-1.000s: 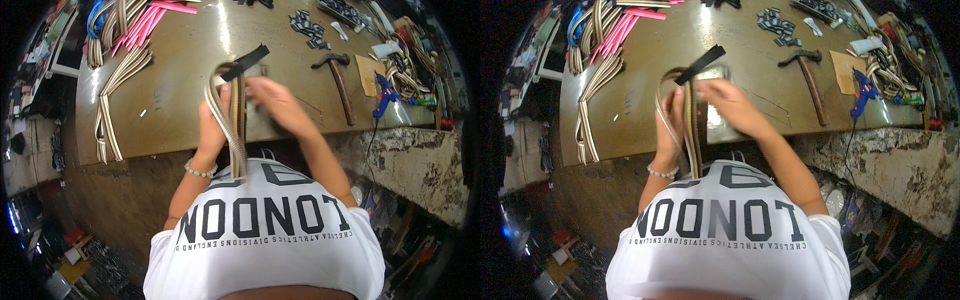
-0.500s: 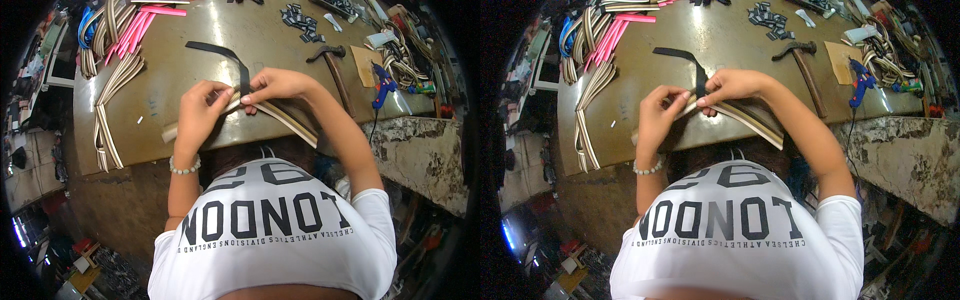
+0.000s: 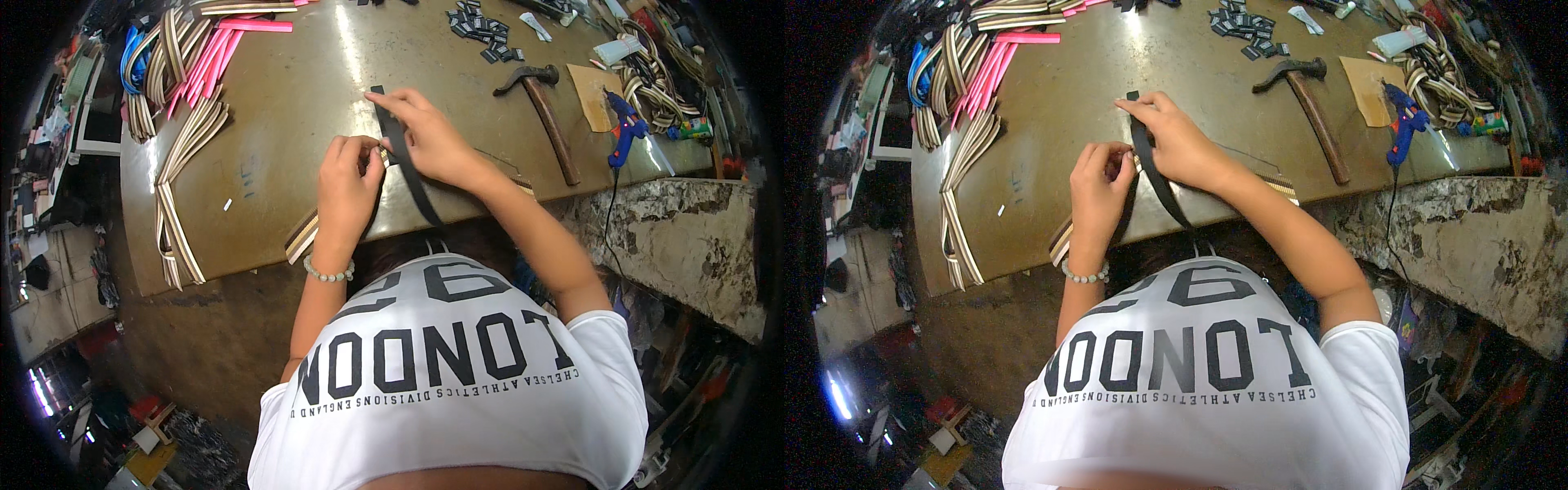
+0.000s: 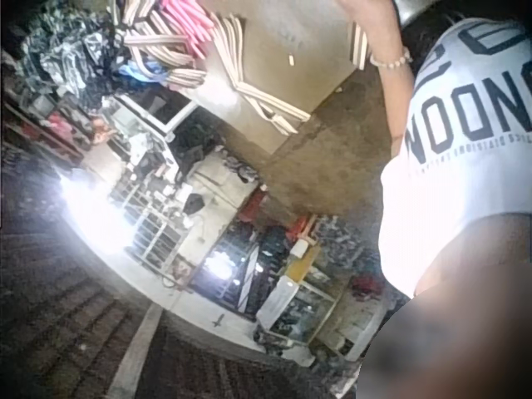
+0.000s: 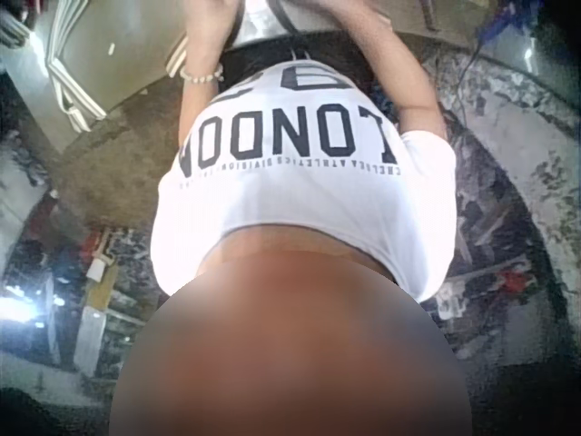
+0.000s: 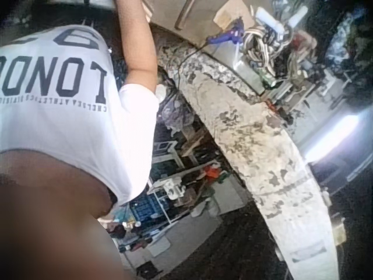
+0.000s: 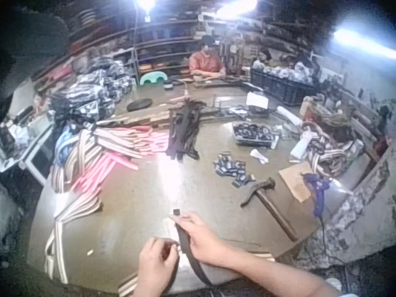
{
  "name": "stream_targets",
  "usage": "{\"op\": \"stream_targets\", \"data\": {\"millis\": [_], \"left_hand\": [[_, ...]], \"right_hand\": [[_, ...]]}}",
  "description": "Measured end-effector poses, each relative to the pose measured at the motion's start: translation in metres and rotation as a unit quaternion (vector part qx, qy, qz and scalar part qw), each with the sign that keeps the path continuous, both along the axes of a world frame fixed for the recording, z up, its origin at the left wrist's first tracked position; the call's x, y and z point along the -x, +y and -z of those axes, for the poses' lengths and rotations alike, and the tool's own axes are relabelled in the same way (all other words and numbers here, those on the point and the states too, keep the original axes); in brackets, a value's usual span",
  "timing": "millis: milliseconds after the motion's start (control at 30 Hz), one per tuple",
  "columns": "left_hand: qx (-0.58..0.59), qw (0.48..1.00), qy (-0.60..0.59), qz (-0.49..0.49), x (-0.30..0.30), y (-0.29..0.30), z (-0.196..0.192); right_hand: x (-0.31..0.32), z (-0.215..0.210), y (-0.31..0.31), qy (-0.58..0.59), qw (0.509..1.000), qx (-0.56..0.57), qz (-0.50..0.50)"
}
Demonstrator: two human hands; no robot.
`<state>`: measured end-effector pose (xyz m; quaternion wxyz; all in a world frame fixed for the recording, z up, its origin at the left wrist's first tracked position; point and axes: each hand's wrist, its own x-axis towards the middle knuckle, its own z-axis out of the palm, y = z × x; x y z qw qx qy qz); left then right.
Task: The person assembles a strap by applying hot glue to a black strip and attaching beige ribbed pieces and small white rectangular pieces. They repeatedly pick up the glue gun, apply glue, and press components onto the strip, then place the assembled piece aside.
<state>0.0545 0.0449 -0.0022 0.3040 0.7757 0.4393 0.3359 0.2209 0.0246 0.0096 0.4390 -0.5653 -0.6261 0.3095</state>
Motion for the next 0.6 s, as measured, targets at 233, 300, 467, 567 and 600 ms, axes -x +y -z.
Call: {"op": "stream_targets", "data": {"millis": [233, 300, 467, 567, 600], "left_hand": [[-0.059, 0.998, 0.022, -0.029, -0.004, 0.0, 0.006], [-0.068, 0.997, 0.039, -0.03, -0.005, -0.003, 0.006], [-0.1, 0.992, 0.078, -0.01, -0.006, -0.008, 0.005], [-0.122, 0.987, 0.108, -0.003, -0.007, -0.01, 0.005], [-0.115, 0.987, 0.108, -0.003, -0.007, -0.01, 0.005]], "right_hand": [[0.012, 0.024, -0.029, -0.248, 0.954, -0.167, 0.034], [0.015, 0.025, -0.042, -0.295, 0.931, -0.214, 0.027], [0.015, 0.02, -0.055, -0.312, 0.935, -0.17, -0.003], [0.018, 0.013, -0.064, -0.31, 0.937, -0.158, -0.026], [0.02, 0.01, -0.07, -0.307, 0.938, -0.155, -0.036]]}}
